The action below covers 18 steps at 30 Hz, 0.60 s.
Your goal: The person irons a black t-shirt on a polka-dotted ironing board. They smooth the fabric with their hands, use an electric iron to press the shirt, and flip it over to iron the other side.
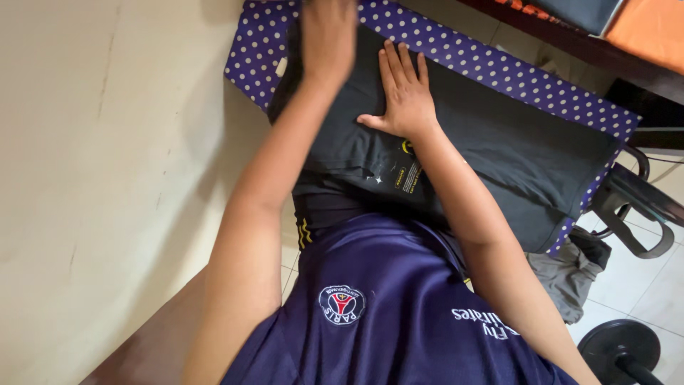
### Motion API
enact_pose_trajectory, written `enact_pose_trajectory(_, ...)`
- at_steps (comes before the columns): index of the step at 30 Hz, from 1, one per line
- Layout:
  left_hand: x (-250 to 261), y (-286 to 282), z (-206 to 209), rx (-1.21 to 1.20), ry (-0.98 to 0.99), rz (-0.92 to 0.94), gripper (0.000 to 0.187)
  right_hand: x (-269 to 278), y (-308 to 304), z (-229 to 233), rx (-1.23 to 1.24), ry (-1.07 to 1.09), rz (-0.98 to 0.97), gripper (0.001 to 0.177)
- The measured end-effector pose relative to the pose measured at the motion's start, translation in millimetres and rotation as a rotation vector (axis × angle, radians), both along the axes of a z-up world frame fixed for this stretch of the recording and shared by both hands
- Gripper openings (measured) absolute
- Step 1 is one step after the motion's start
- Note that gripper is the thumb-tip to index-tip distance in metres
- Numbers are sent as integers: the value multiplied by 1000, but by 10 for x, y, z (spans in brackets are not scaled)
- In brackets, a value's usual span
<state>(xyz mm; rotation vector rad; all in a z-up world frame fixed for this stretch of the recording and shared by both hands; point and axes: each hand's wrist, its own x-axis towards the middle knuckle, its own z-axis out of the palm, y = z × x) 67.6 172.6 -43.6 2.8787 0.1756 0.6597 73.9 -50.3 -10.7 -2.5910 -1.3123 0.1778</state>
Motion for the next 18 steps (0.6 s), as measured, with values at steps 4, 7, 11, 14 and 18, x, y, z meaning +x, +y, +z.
enact_pose_trajectory(4, -365, -435, 210, -179, 178, -78, 68, -1, 0, 3, 13, 3, 2, 136)
enact_pose_trajectory(7, -451, -188, 283, -154, 278, -54, 77, 12, -4, -11, 25, 8, 15, 137)
enact_pose_trajectory(11, -507, 342, 371, -127, 314, -66, 74, 15, -2, 12, 59, -5, 20, 135)
enact_pose_trajectory(14, -521, 518, 335, -112, 357, -144, 73, -101, -17, 68, 38, -54, 22, 130)
enact_pose_trajectory(18, -474, 559, 202, -43, 354, -103, 70, -477, -85, 219, -78, 13, 183, 116)
